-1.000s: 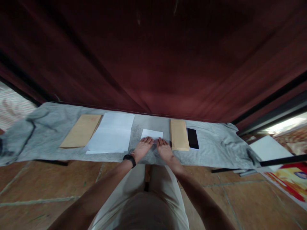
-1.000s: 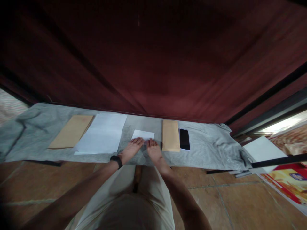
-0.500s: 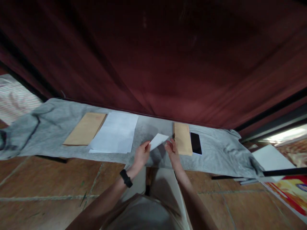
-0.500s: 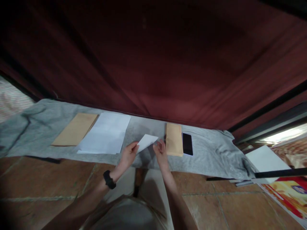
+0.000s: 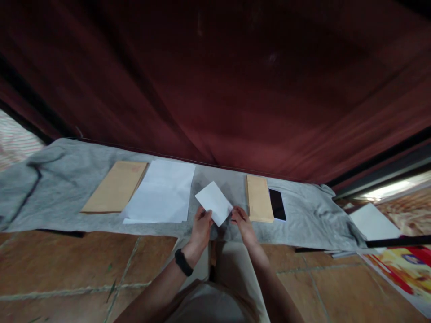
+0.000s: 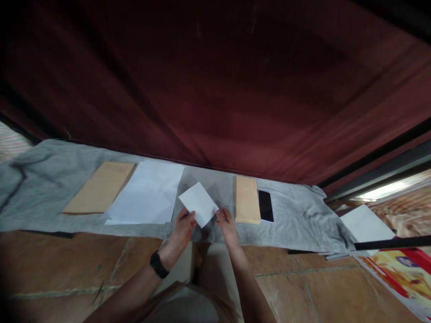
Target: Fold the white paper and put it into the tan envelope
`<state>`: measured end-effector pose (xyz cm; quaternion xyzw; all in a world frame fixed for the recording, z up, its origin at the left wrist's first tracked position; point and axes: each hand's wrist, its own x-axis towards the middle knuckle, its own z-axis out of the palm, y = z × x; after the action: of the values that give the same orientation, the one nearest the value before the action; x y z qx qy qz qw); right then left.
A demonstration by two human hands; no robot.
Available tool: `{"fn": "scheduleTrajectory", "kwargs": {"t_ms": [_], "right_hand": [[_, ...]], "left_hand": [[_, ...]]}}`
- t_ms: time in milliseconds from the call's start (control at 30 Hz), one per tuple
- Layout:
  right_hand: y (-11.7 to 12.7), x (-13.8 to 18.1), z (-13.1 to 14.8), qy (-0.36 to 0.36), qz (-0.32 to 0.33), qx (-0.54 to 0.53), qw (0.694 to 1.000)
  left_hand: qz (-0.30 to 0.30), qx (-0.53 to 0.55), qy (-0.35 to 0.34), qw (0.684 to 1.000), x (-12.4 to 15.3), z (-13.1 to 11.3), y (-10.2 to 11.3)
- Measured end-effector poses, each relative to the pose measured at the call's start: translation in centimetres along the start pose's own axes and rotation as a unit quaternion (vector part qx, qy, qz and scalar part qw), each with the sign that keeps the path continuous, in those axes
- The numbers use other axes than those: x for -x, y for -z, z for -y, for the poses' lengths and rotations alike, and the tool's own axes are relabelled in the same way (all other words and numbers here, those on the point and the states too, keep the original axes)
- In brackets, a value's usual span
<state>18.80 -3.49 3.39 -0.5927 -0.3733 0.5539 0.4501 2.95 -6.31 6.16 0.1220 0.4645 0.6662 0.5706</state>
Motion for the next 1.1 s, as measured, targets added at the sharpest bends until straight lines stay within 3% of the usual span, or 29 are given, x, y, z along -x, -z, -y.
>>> {"fn": "scheduleTrajectory", "kwargs": {"t_ms": [133, 300, 500, 600, 700, 800, 867, 967, 1100], "right_hand": [[-0.2, 0.4, 0.3, -0.042, 0.024, -0.056, 0.997], [-0.9, 0.2, 0.3, -0.002, 0.045, -0.029, 0.999], [0.0, -3.0, -0.3, 0.054, -0.011, 0.080, 0.995], [1.0, -4.2, -0.5, 0.081, -0.038, 0.139, 0.986], [1.4, -4.7, -0.6, 0.100, -0.059, 0.194, 0.974], [1.1, -4.6, -0.7, 0.114, -0.072, 0.234, 0.963], [0.7, -4.2, -0.8, 0.139, -0.080, 0.293, 0.942], [0.1, -3.5, -0.8, 0.207, -0.097, 0.432, 0.872], [-0.3, -2.7, -1.0, 0.278, -0.124, 0.532, 0.790]], "left_hand": [[0.011, 0.039, 0.000, 0.999, -0.3, -0.4, -0.7], [0.001, 0.018, 0.024, 1.000, 0.0, 0.8, -1.1], [-0.038, -0.079, -0.025, 0.996, -1.6, 0.6, 1.2], [-0.021, -0.190, -0.047, 0.980, -3.3, -0.1, 2.4], [0.004, -0.359, -0.090, 0.929, -4.2, -0.4, 2.9], [0.008, -0.523, -0.135, 0.842, -3.9, -0.7, 2.7], [0.012, -0.610, -0.131, 0.782, -3.3, -1.0, 2.4], [0.008, -0.689, -0.103, 0.718, -2.5, -1.5, 1.7], [0.005, -0.730, -0.086, 0.678, -2.2, -1.9, 1.2]]}}
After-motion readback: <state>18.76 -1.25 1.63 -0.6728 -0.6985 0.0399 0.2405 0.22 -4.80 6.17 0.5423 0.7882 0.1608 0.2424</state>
